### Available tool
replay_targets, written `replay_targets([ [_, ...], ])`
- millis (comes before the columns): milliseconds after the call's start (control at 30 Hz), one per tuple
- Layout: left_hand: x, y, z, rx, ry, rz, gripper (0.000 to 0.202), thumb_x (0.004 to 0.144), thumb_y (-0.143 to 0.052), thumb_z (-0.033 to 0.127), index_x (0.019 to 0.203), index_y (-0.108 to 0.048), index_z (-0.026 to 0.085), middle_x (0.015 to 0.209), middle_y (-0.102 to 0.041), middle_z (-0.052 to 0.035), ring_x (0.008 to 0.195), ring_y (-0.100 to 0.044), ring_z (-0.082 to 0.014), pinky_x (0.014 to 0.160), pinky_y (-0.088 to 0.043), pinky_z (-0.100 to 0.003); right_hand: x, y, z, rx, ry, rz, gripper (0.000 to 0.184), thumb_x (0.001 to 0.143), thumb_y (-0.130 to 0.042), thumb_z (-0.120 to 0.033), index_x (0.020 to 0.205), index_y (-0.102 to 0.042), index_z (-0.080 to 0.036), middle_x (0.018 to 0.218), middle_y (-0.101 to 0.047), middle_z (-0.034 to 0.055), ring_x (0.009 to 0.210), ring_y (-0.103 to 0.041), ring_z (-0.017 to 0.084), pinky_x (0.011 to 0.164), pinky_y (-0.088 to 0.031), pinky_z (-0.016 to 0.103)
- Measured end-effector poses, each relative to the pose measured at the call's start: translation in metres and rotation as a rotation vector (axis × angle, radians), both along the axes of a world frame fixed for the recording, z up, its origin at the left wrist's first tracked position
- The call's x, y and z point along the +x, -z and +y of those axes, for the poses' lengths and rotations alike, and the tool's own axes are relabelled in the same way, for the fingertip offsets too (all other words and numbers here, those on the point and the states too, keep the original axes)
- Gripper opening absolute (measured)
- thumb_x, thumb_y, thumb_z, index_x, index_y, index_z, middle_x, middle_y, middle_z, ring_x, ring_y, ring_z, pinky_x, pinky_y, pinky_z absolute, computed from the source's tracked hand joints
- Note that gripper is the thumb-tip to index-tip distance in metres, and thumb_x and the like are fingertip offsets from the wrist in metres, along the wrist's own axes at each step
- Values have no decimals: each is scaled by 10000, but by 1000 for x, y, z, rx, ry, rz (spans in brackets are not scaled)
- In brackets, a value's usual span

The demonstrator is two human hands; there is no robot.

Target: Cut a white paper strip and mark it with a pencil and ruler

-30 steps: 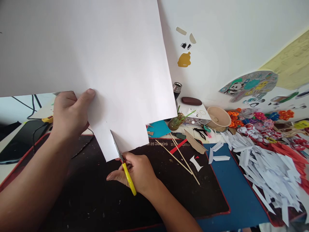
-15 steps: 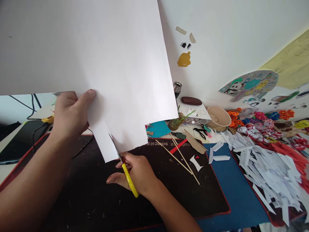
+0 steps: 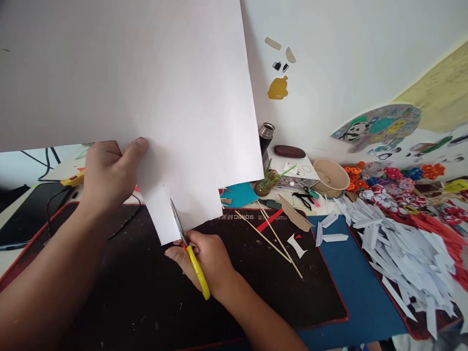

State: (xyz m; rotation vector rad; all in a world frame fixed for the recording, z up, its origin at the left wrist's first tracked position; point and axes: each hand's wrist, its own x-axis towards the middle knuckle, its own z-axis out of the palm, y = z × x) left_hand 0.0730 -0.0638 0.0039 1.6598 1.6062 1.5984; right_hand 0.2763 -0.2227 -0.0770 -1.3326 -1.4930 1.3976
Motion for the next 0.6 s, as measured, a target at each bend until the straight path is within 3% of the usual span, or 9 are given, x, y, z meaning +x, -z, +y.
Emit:
replay_targets([
  [300, 2, -14, -10, -40, -4, 70, 674, 872, -709, 492, 478, -212, 264, 498, -163, 62, 494, -141, -81, 466, -82, -342, -2, -2, -1, -15, -1, -50, 430, 999, -758, -633, 1012, -759, -203, 782, -728, 11, 540, -658, 131, 504, -478, 219],
  [500, 4, -13, -11, -137, 9, -48, 651, 867, -755, 501, 534, -249, 263, 503, -214, 63, 490, -194, -79, 428, -108, -286, -3, -6, 0, 4, -3, -91, 442, 1016, -716, -653, 1026, -763, -214, 801, -754, 25, 566, -670, 146, 534, -494, 234],
  [600, 4, -12, -8, -244, 50, -154, 568, 879, -748, 519, 585, -329, 273, 488, -274, 68, 432, -269, -84, 383, -175, -260, -3, -10, 1, 37, -4, -116, 429, 994, -732, -645, 941, -734, -219, 774, -727, 20, 573, -669, 153, 543, -492, 238],
])
